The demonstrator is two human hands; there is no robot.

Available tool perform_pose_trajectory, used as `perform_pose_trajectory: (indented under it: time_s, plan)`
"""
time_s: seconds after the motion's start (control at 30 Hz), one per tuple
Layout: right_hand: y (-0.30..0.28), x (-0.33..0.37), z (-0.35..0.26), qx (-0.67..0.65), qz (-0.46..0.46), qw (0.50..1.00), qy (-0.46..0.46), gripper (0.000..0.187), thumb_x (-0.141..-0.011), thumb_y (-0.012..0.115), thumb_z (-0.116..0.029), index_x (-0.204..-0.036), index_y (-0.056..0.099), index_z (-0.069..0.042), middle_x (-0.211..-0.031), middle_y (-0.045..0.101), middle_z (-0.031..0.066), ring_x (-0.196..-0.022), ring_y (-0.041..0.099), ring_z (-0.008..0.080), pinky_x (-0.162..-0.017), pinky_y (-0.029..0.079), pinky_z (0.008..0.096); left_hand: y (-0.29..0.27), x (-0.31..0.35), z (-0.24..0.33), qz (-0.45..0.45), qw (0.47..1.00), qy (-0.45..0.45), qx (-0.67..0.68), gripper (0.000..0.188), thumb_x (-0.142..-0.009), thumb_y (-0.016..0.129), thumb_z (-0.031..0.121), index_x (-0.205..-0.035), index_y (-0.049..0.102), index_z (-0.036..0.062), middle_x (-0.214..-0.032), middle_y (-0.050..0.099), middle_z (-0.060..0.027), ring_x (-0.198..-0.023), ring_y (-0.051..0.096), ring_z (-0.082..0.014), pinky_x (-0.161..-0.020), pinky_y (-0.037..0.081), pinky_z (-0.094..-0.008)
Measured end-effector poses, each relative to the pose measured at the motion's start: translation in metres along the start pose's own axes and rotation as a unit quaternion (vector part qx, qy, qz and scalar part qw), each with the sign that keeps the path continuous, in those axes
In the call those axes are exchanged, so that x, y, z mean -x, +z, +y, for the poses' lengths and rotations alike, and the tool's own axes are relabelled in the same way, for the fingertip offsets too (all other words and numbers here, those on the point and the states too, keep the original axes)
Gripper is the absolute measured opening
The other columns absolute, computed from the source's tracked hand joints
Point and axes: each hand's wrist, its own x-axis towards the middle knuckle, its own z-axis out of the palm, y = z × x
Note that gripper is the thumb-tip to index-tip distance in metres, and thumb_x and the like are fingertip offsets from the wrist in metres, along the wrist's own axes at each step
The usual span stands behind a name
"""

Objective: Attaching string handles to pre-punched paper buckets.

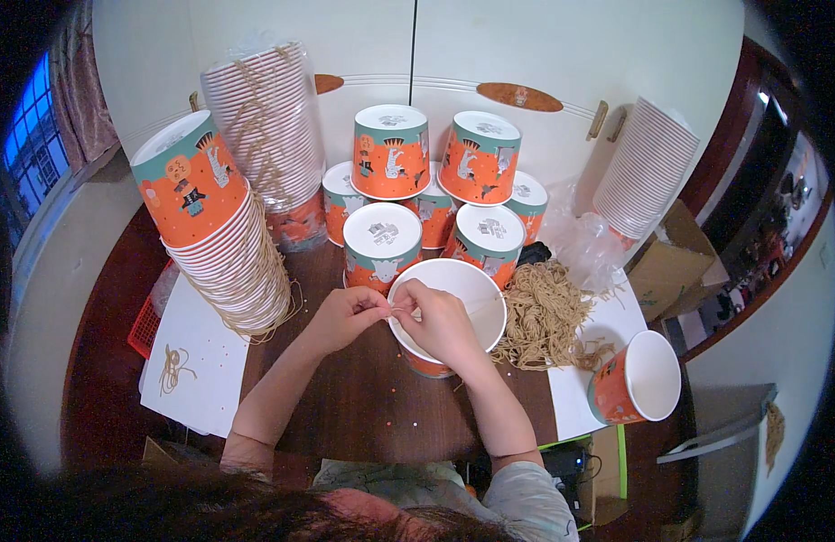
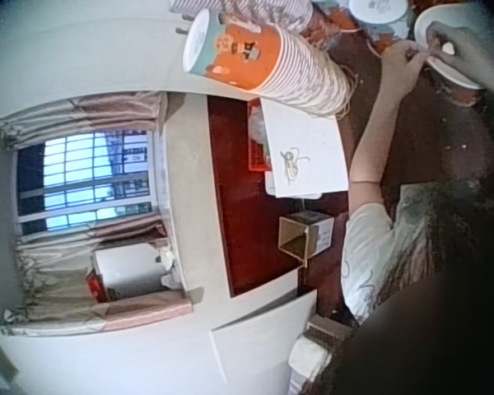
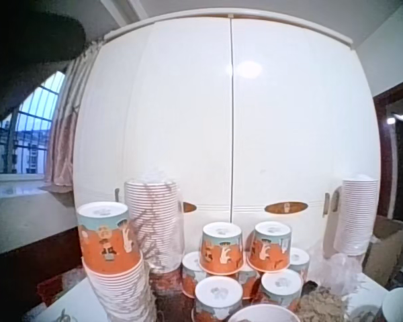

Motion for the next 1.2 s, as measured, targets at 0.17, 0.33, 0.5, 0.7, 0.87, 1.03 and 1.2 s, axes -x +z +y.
perform_pose_trajectory:
  time_s: [0.17, 0.33, 0.5, 0.7, 0.87, 1.03, 1.2]
  plan:
    - [-0.002, 0.0, 0.004, -0.019, -0.016, 1.0, -0.01, 0.015, -0.072, 0.065, -0.008, -0.08, 0.054, -0.002, -0.067, 0.058, 0.0051, -0.063, 0.059, 0.0139, -0.056, 0.046, 0.0256, -0.005, 0.0, -0.005, -0.036, 0.995, -0.024, 0.091, 0.012, -0.081, 0.057, 0.014, -0.087, 0.057, 0.0035, -0.073, 0.053, 0.0037, -0.064, 0.047, -0.0037, -0.056, 0.039, -0.0178]
    - [-0.009, 0.0, -0.002, -0.084, -0.052, 0.994, 0.037, 0.017, -0.07, 0.068, -0.008, -0.08, 0.055, -0.003, -0.062, 0.053, 0.0009, -0.054, 0.048, 0.0072, -0.049, 0.04, 0.0219, -0.012, 0.002, 0.006, -0.108, 0.928, -0.203, 0.294, 0.013, -0.083, 0.056, 0.021, -0.09, 0.057, 0.0105, -0.071, 0.048, 0.009, -0.057, 0.034, 0.0, -0.049, 0.027, -0.016]
    - [-0.006, -0.001, -0.009, -0.065, -0.032, 0.997, -0.039, 0.018, -0.069, 0.069, -0.009, -0.083, 0.058, -0.005, -0.061, 0.051, 0.0002, -0.052, 0.047, 0.0076, -0.048, 0.038, 0.0219, -0.013, 0.003, 0.008, -0.117, 0.909, -0.221, 0.334, 0.013, -0.083, 0.056, 0.021, -0.09, 0.057, 0.0102, -0.071, 0.047, 0.0096, -0.058, 0.036, 0.0011, -0.048, 0.027, -0.0146]
    - [-0.001, -0.001, -0.006, -0.044, 0.003, 0.994, -0.103, 0.014, -0.069, 0.069, -0.009, -0.08, 0.062, -0.006, -0.066, 0.056, 0.0024, -0.053, 0.051, 0.0107, -0.048, 0.04, 0.0223, -0.011, 0.003, 0.012, -0.111, 0.9, -0.235, 0.349, 0.012, -0.083, 0.056, 0.019, -0.089, 0.057, 0.0092, -0.069, 0.046, 0.0098, -0.058, 0.038, 0.002, -0.048, 0.028, -0.0136]
    - [0.003, -0.001, -0.002, -0.041, 0.032, 0.991, -0.123, 0.009, -0.07, 0.068, -0.008, -0.077, 0.062, -0.005, -0.071, 0.059, 0.0042, -0.055, 0.053, 0.0111, -0.048, 0.04, 0.0226, -0.013, 0.003, 0.007, -0.14, 0.892, -0.219, 0.37, 0.011, -0.083, 0.056, 0.018, -0.088, 0.058, 0.0095, -0.068, 0.046, 0.0098, -0.057, 0.037, 0.0015, -0.047, 0.028, -0.0143]
    - [-0.001, -0.001, 0.001, -0.04, 0.018, 0.997, -0.056, 0.009, -0.072, 0.065, -0.011, -0.076, 0.061, -0.004, -0.071, 0.06, 0.0064, -0.055, 0.056, 0.0165, -0.05, 0.043, 0.0266, -0.017, 0.001, 0.01, -0.096, 0.938, -0.196, 0.268, 0.011, -0.078, 0.058, 0.012, -0.088, 0.058, 0.0094, -0.069, 0.045, 0.0081, -0.058, 0.037, -0.0006, -0.049, 0.03, -0.0165]
    - [0.0, -0.002, -0.001, -0.075, 0.013, 0.997, -0.023, 0.011, -0.073, 0.065, -0.013, -0.076, 0.061, -0.003, -0.067, 0.059, 0.0063, -0.053, 0.053, 0.0131, -0.05, 0.042, 0.0259, -0.006, 0.004, 0.004, -0.048, 0.998, -0.003, 0.039, 0.011, -0.073, 0.063, 0.008, -0.082, 0.058, 0.0049, -0.071, 0.046, 0.0051, -0.057, 0.037, -0.0032, -0.051, 0.032, -0.0183]
